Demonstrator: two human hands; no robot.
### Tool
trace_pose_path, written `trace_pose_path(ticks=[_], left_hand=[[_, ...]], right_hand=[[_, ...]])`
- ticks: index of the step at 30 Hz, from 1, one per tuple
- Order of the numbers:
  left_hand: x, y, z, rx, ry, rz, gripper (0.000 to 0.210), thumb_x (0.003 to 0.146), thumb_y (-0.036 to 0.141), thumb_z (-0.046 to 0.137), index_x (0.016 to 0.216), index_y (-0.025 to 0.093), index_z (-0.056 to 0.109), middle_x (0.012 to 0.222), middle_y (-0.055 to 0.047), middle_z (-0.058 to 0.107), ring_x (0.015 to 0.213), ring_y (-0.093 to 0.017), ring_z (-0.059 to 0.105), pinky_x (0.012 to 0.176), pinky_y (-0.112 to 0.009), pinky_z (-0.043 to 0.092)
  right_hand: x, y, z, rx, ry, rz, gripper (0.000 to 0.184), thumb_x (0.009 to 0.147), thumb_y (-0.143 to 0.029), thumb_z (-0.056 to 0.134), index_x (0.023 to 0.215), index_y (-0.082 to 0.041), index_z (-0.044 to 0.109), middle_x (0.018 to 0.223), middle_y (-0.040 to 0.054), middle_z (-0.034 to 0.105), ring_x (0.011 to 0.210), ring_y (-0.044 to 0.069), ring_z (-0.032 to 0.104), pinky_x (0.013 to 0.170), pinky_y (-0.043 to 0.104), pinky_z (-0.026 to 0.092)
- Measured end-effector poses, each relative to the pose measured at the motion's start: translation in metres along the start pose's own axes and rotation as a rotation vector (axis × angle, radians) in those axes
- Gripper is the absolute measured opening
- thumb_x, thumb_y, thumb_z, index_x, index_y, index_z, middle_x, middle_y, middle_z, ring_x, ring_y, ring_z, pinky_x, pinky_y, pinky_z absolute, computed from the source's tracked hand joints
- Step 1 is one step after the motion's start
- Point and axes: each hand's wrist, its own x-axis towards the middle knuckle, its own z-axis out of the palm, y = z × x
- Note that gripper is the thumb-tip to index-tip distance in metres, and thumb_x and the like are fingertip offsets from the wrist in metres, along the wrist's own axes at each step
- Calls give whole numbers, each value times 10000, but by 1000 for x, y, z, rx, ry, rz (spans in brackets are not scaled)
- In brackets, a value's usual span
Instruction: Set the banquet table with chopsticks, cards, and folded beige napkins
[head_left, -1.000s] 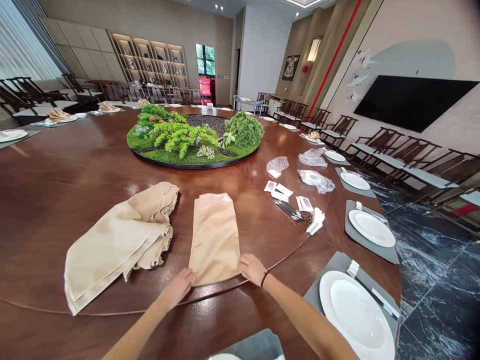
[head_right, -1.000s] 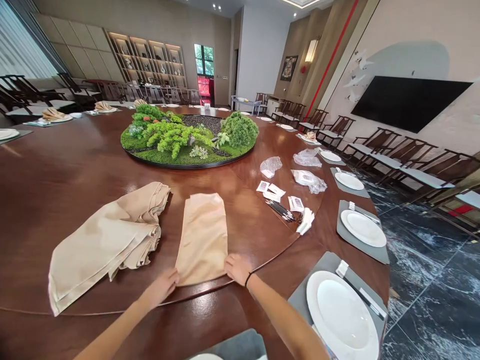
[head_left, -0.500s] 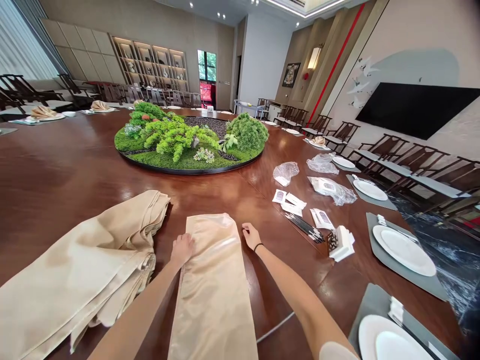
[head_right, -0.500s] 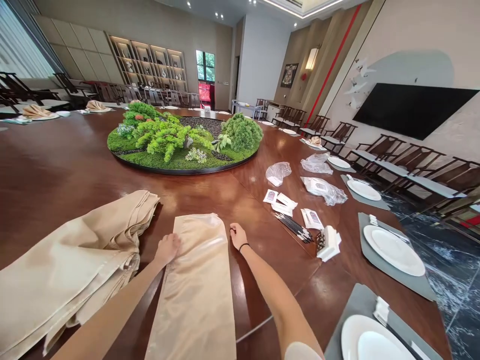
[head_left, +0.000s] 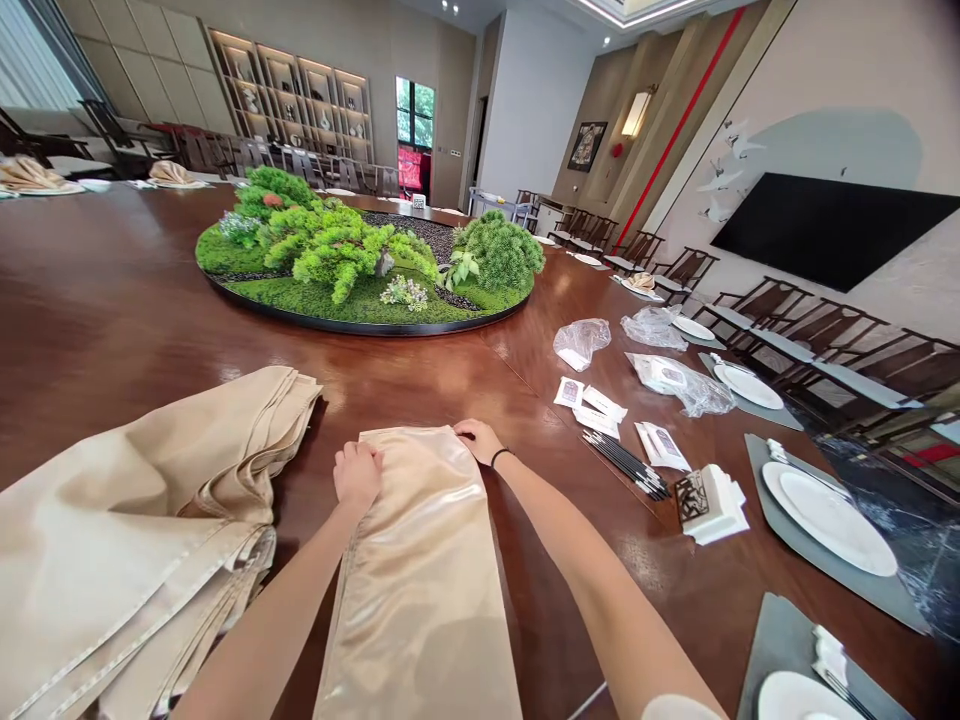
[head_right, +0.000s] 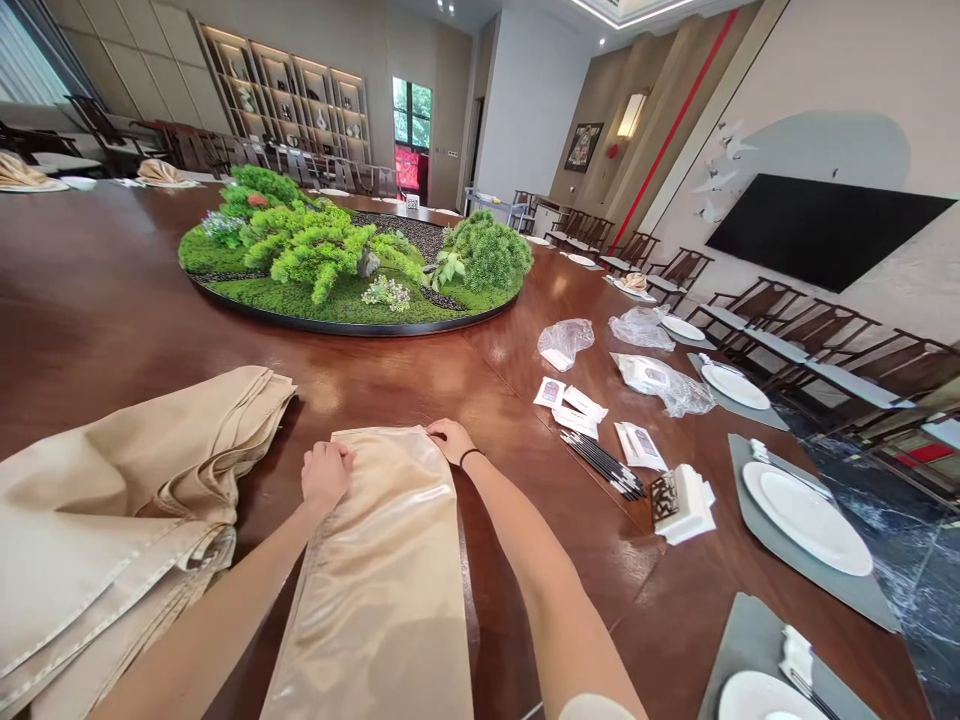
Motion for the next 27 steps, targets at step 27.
trace_pose_path(ticks=[27], left_hand=[[37,-27,-16,-282,-180,-167,262,802,461,503,701,231,580,811,-33,695,810,-230,626,680,-294,424]], right_hand=[[57,-27,-49,-118,-246,53,203,882,-289,508,829,-160,655,873,35,659,766,143,567,738,268,434]])
